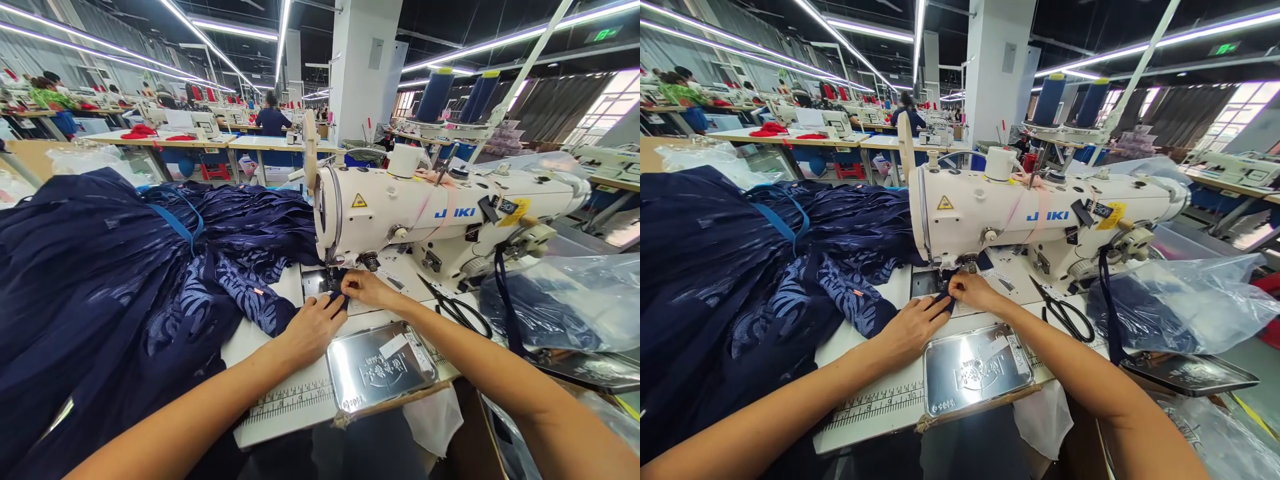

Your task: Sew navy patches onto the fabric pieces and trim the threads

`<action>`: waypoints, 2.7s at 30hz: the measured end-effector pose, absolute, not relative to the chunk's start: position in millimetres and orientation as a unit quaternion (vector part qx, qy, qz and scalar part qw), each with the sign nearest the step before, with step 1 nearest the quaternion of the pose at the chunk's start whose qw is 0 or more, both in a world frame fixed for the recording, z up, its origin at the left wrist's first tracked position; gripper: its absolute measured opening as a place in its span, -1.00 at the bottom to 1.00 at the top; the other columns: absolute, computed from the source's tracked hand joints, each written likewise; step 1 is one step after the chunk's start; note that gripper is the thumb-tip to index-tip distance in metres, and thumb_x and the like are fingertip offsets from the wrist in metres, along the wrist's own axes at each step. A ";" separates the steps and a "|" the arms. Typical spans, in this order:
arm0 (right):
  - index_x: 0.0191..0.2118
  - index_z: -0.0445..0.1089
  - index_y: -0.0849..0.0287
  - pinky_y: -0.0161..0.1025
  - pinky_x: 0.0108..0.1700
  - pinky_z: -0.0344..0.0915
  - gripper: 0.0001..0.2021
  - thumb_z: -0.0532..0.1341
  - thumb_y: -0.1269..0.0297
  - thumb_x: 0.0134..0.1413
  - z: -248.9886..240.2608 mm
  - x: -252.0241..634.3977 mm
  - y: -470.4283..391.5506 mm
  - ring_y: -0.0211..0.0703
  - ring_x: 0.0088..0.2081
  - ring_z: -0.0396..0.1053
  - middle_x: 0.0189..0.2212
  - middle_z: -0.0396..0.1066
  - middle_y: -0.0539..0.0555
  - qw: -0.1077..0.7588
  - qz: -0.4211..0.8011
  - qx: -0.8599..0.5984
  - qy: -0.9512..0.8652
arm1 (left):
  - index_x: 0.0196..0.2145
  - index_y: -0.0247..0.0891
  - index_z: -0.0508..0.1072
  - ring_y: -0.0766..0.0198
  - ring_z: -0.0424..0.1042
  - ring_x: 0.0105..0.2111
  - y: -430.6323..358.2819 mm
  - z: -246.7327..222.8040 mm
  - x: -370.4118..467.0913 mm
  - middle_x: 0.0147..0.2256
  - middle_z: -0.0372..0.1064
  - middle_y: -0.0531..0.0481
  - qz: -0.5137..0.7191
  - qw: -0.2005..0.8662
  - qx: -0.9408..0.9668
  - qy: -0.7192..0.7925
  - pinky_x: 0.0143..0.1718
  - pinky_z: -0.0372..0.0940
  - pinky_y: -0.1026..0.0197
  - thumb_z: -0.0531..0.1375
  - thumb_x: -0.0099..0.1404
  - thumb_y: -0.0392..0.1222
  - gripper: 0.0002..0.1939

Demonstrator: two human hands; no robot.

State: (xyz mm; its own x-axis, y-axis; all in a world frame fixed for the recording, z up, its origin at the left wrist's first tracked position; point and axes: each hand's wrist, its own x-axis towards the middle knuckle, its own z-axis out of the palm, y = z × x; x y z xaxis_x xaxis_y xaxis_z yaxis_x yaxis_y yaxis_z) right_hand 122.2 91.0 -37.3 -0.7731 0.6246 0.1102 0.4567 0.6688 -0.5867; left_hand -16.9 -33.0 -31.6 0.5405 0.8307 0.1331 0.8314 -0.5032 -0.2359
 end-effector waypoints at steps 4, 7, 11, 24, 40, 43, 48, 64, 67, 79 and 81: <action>-0.50 0.27 0.23 -0.39 -0.42 0.14 -0.86 0.09 0.57 -0.04 -44.5 126.0 87.9 -0.33 -0.49 0.20 -0.52 0.26 -0.05 0.207 0.248 -0.272 -0.906 | -0.15 -0.33 0.33 0.08 0.27 -0.15 -26.9 -37.3 -19.0 0.01 0.27 -0.16 -0.015 0.119 -0.868 -0.481 -0.24 0.23 0.06 -0.04 0.25 -0.38 -0.75; -0.43 0.31 0.24 -0.33 -0.33 0.21 -0.86 0.07 0.56 0.02 -48.0 130.5 80.6 -0.26 -0.40 0.25 -0.45 0.31 0.03 0.227 0.150 -0.203 -0.940 | -0.14 -0.34 0.33 0.08 0.26 -0.14 -25.2 -40.6 -18.9 0.00 0.28 -0.15 -0.028 0.105 -0.869 -0.483 -0.24 0.23 0.06 -0.03 0.24 -0.37 -0.75; -0.32 0.37 0.29 -0.18 -0.22 0.25 -0.83 0.03 0.52 0.11 -46.9 136.5 67.1 -0.11 -0.28 0.28 -0.33 0.38 0.17 0.174 -0.035 -0.143 -0.974 | -0.16 -0.37 0.35 0.10 0.29 -0.12 -27.6 -32.0 -24.3 -0.07 0.35 -0.16 -0.046 0.067 -0.864 -0.498 -0.16 0.23 0.06 -0.02 0.21 -0.41 -0.73; -0.09 0.36 0.36 -0.14 -0.17 0.36 -0.74 0.05 0.53 0.12 -43.2 136.8 104.4 -0.04 -0.13 0.34 -0.11 0.39 0.25 0.116 -0.135 -0.066 -0.982 | -0.21 -0.34 0.43 0.08 0.37 -0.12 -15.9 -38.7 -23.2 -0.11 0.39 -0.20 -0.089 0.080 -0.838 -0.533 -0.15 0.30 0.04 0.02 0.22 -0.36 -0.76; -0.05 0.35 0.32 -0.14 -0.22 0.39 -0.68 -0.01 0.56 0.11 -47.1 135.4 108.6 -0.03 -0.08 0.34 -0.07 0.38 0.25 0.120 -0.126 -0.081 -0.982 | -0.19 -0.35 0.41 0.10 0.38 -0.18 -11.6 -42.6 -14.3 -0.11 0.38 -0.19 -0.047 0.115 -0.812 -0.570 -0.25 0.27 0.09 0.01 0.23 -0.38 -0.76; -0.06 0.35 0.34 -0.12 -0.20 0.39 -0.68 -0.02 0.56 0.11 -47.0 134.7 109.0 -0.03 -0.08 0.34 -0.08 0.38 0.26 0.121 -0.128 -0.082 -0.981 | -0.18 -0.35 0.40 0.09 0.38 -0.20 -9.0 -44.1 -14.5 -0.11 0.38 -0.19 -0.049 0.119 -0.809 -0.573 -0.26 0.25 0.09 0.02 0.23 -0.37 -0.76; -0.06 0.36 0.32 -0.11 -0.16 0.37 -0.68 -0.01 0.56 0.12 -46.5 133.8 108.3 -0.04 -0.08 0.34 -0.08 0.39 0.24 0.123 -0.127 -0.097 -0.979 | -0.18 -0.37 0.40 0.08 0.38 -0.20 -4.9 -46.2 -14.3 -0.14 0.40 -0.17 -0.055 0.126 -0.809 -0.572 -0.25 0.25 0.08 0.02 0.21 -0.39 -0.76; -0.03 0.35 0.32 -0.13 -0.13 0.35 -0.67 0.04 0.54 0.09 -45.8 130.6 105.7 -0.03 -0.09 0.35 -0.07 0.38 0.24 0.128 -0.110 -0.155 -0.973 | -0.13 -0.37 0.38 0.11 0.38 -0.16 -7.9 -49.6 -17.0 -0.16 0.42 -0.19 -0.097 0.167 -0.807 -0.558 -0.09 0.18 0.03 0.04 0.22 -0.38 -0.74; -0.11 0.39 0.33 -0.10 -0.17 0.35 -0.73 0.05 0.49 0.10 -46.3 130.7 102.9 -0.03 -0.16 0.36 -0.14 0.40 0.25 0.158 -0.099 -0.147 -0.971 | -0.19 -0.32 0.41 0.15 0.37 -0.17 -12.0 -41.6 -28.7 -0.22 0.45 -0.12 -0.086 0.141 -0.823 -0.543 -0.07 0.15 0.02 0.00 0.19 -0.47 -0.71; -0.22 0.43 0.26 -0.14 -0.21 0.34 -0.78 0.05 0.41 0.13 -57.6 129.3 93.4 -0.12 -0.29 0.31 -0.35 0.36 0.14 0.271 0.007 -0.109 -0.956 | -0.14 -0.29 0.44 0.13 0.27 -0.28 -4.8 -30.1 -43.8 -0.31 0.35 -0.13 -0.087 0.103 -0.810 -0.571 -0.25 0.13 0.05 -0.02 0.27 -0.27 -0.70; -0.22 0.44 0.25 -0.18 -0.23 0.35 -0.76 0.03 0.43 0.14 -57.4 132.0 96.7 -0.16 -0.29 0.31 -0.34 0.37 0.13 0.284 0.053 -0.096 -0.953 | -0.08 -0.27 0.41 0.14 0.25 -0.29 -5.0 -32.1 -42.7 -0.31 0.32 -0.12 -0.079 0.096 -0.810 -0.572 -0.26 0.12 0.07 -0.02 0.27 -0.30 -0.68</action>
State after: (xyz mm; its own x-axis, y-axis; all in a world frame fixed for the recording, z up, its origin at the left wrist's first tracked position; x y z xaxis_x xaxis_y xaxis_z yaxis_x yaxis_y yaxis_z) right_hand 132.0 96.7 -57.4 -0.8203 0.2132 0.5308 0.1525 0.9758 -0.1564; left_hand -42.7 -5.0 -32.1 0.3322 0.9126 0.2384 0.9430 -0.3261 -0.0659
